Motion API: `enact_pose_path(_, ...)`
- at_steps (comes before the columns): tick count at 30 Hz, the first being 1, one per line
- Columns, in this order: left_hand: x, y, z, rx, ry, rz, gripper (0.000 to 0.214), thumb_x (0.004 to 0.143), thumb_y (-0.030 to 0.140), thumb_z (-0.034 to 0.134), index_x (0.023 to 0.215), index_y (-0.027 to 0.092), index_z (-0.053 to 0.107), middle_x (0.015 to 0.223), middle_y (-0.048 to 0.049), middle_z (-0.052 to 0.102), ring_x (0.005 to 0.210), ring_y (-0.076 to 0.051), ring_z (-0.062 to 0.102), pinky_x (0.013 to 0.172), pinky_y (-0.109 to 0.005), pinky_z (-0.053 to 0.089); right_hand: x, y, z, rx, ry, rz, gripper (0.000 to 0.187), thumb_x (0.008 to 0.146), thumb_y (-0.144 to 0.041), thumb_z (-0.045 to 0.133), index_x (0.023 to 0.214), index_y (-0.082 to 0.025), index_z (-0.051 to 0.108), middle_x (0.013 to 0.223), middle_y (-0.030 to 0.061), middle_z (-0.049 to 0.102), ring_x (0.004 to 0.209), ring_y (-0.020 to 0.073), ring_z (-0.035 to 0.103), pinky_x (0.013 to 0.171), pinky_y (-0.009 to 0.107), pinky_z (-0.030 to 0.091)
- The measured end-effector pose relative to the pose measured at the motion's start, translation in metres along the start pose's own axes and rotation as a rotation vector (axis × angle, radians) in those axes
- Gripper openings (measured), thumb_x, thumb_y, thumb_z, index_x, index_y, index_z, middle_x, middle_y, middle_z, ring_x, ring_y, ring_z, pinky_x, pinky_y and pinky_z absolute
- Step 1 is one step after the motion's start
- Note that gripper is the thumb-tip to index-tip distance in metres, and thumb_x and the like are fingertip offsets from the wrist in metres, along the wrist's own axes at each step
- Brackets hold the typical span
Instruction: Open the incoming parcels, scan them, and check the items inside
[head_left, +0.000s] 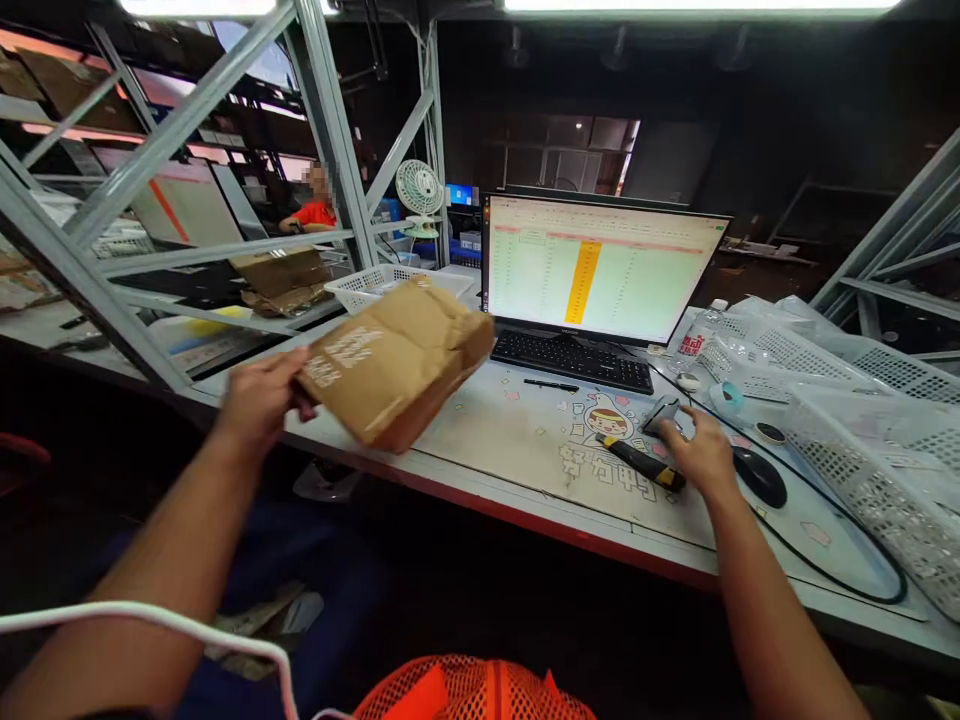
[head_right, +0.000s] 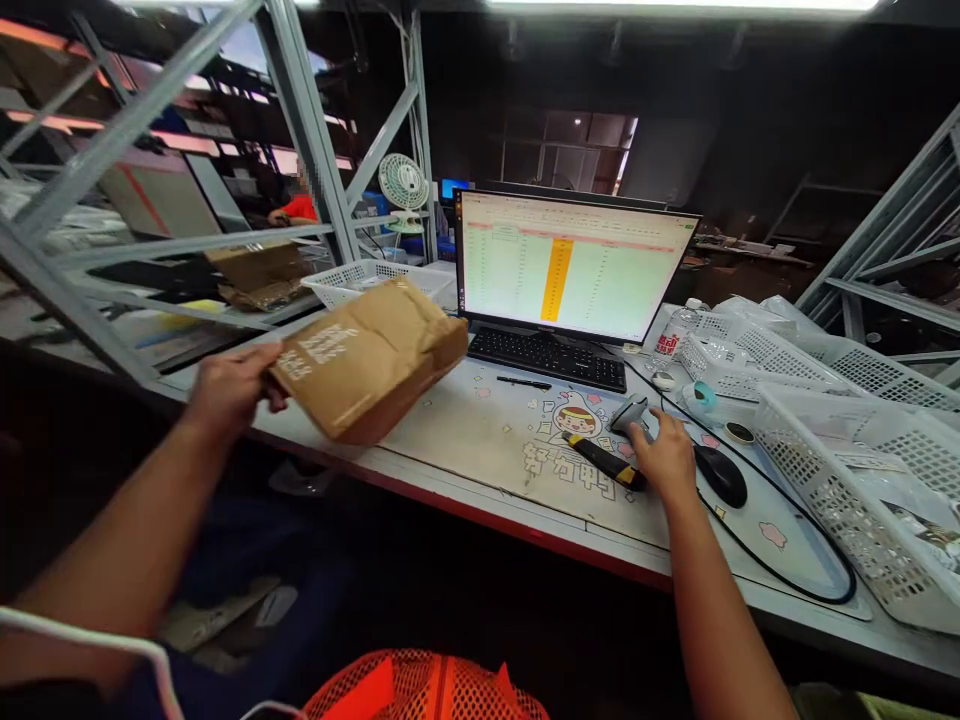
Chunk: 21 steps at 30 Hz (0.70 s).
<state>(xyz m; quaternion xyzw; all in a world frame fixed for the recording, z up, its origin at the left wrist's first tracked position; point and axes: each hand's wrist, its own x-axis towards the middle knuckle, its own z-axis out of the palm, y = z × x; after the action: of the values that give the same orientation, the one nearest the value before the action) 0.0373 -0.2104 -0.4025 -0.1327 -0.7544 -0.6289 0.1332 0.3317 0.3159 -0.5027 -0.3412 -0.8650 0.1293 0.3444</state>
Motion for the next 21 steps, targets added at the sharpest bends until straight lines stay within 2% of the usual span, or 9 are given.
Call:
enact_pose_path(2,0.000,-0.001,0.027,0.000,-0.040,-0.036,0.034,0.095,0.043,0.064,0.079,0.013,0.064,0.052,0.0033,0.053,0.034,-0.013,0.049,0.033,-0.024,0.037,0.004,0.025,-0.003,-0.124,-0.066,0.061,0.060,0.094,-0.045,0.058,0.140,-0.006,0.063,0.143,0.0229,0.064,0.133,0.0383,0.058,0.116,0.049,0.044)
enact_pose_path(4,-0.003,0.001,0.056,0.030,-0.099,-0.001,0.033,0.091,0.045,0.066,0.086,0.013,0.071,0.050,0.0026,0.056,0.034,-0.016,0.053,0.033,-0.026,0.037,0.003,0.039,-0.004,-0.223,-0.155,0.107,0.064,0.096,-0.046,0.058,0.145,-0.005,0.060,0.147,0.0241,0.061,0.135,0.0384,0.058,0.117,0.048,0.043)
enact_pose_path(6,-0.014,0.004,0.079,0.135,-0.140,0.133,0.039,0.093,0.049,0.063,0.103,0.014,0.079,0.056,0.0004,0.064,0.037,-0.017,0.058,0.037,-0.026,0.041,0.000,0.044,-0.003,-0.298,-0.252,0.142,0.067,0.099,-0.049,0.057,0.150,-0.005,0.056,0.150,0.0253,0.058,0.137,0.0386,0.057,0.116,0.047,0.044)
enact_pose_path(8,-0.036,0.006,0.092,0.302,-0.175,0.363,0.045,0.098,0.052,0.059,0.117,0.018,0.081,0.063,-0.0018,0.071,0.041,-0.017,0.061,0.042,-0.026,0.042,-0.003,0.041,-0.002,-0.354,-0.334,0.154,0.070,0.101,-0.051,0.055,0.154,-0.005,0.051,0.152,0.0256,0.057,0.136,0.0388,0.058,0.113,0.046,0.046)
enact_pose_path(11,-0.078,0.005,0.094,0.454,-0.264,0.732,0.044,0.101,0.053,0.059,0.120,0.021,0.083,0.070,-0.0046,0.078,0.046,-0.017,0.063,0.048,-0.027,0.044,-0.004,0.031,0.000,-0.428,-0.411,0.144,0.072,0.103,-0.055,0.053,0.156,-0.006,0.047,0.144,0.0258,0.063,0.130,0.0395,0.063,0.106,0.046,0.049)
enact_pose_path(13,-0.103,0.001,0.090,0.460,-0.319,0.877,0.040,0.104,0.050,0.060,0.125,0.023,0.081,0.081,-0.0052,0.082,0.050,-0.017,0.067,0.052,-0.027,0.046,-0.002,0.025,0.001,-0.478,-0.451,0.135,0.068,0.104,-0.057,0.053,0.151,-0.007,0.051,0.135,0.0250,0.068,0.124,0.0395,0.067,0.099,0.045,0.052)
enact_pose_path(17,-0.127,-0.007,0.087,0.445,-0.319,0.922,0.045,0.105,0.047,0.062,0.147,0.030,0.067,0.090,-0.0032,0.082,0.063,-0.020,0.073,0.057,-0.029,0.051,0.009,0.016,0.008,-0.557,-0.501,0.130,0.051,0.104,-0.051,0.056,0.133,-0.009,0.061,0.125,0.0228,0.072,0.116,0.0375,0.070,0.091,0.042,0.053)
enact_pose_path(21,-0.121,-0.012,0.088,0.527,-0.260,0.854,0.071,0.095,0.062,0.071,0.158,0.036,0.053,0.106,-0.0085,0.077,0.087,-0.030,0.073,0.076,-0.041,0.059,0.016,0.011,0.015,-0.587,-0.486,0.147,0.043,0.102,-0.042,0.057,0.128,-0.008,0.062,0.124,0.0238,0.072,0.116,0.0370,0.070,0.090,0.041,0.053)
